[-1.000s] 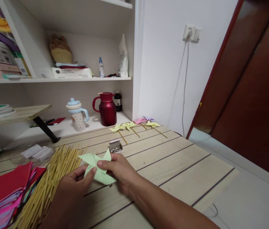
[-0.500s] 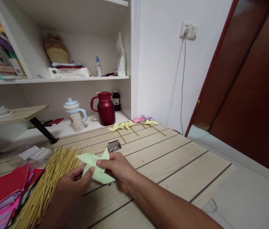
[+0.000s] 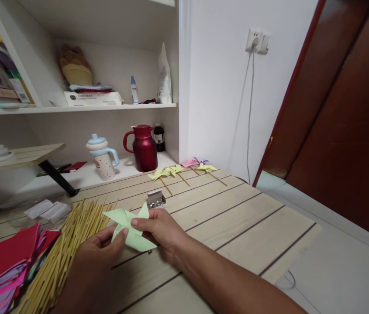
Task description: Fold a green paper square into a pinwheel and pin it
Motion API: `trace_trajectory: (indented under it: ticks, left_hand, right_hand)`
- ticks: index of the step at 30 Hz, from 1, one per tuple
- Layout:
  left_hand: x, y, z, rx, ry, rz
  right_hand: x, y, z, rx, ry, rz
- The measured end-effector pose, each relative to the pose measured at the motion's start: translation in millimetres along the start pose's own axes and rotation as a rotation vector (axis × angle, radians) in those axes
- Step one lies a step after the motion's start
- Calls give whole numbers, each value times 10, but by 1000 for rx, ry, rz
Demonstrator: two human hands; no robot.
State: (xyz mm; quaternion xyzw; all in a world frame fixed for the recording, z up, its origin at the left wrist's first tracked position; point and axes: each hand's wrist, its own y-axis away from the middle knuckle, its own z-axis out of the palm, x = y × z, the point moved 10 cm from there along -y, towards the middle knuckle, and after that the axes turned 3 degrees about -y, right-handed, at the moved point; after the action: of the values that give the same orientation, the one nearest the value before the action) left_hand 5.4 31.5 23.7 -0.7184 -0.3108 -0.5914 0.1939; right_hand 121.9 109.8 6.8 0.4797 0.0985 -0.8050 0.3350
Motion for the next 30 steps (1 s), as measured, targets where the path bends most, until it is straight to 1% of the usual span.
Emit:
trace_trajectory:
  ticks: [6, 9, 10, 14, 19, 22, 25, 26, 30]
  left_hand:
    - [82, 48, -67, 36, -47, 3]
    - [79, 39, -91, 45, -84, 8]
    - [70, 30, -90, 43, -99, 12]
    - [28, -12, -43, 12, -100, 56]
    - [19, -43, 5, -23, -78, 80]
    - [51, -45, 35, -73, -48, 73]
    - [126, 9, 84, -160, -2, 77]
    - [173, 38, 79, -168, 19, 94]
    - [344, 154, -21, -108, 70, 165]
  right_hand:
    - [-20, 16, 47, -44, -38, -19]
    - [-60, 34, 106, -91, -32, -64]
    - [-80, 37, 102, -83, -17, -86]
    - [-144, 39, 19, 16, 55, -156]
    - [-178, 42, 48, -17, 107, -178]
    - [-195, 42, 27, 2, 126, -183]
    - [-237, 49, -10, 44, 123, -198]
    - [-259, 54, -18, 54, 117, -207]
    - [-318, 64, -39, 70, 78, -227]
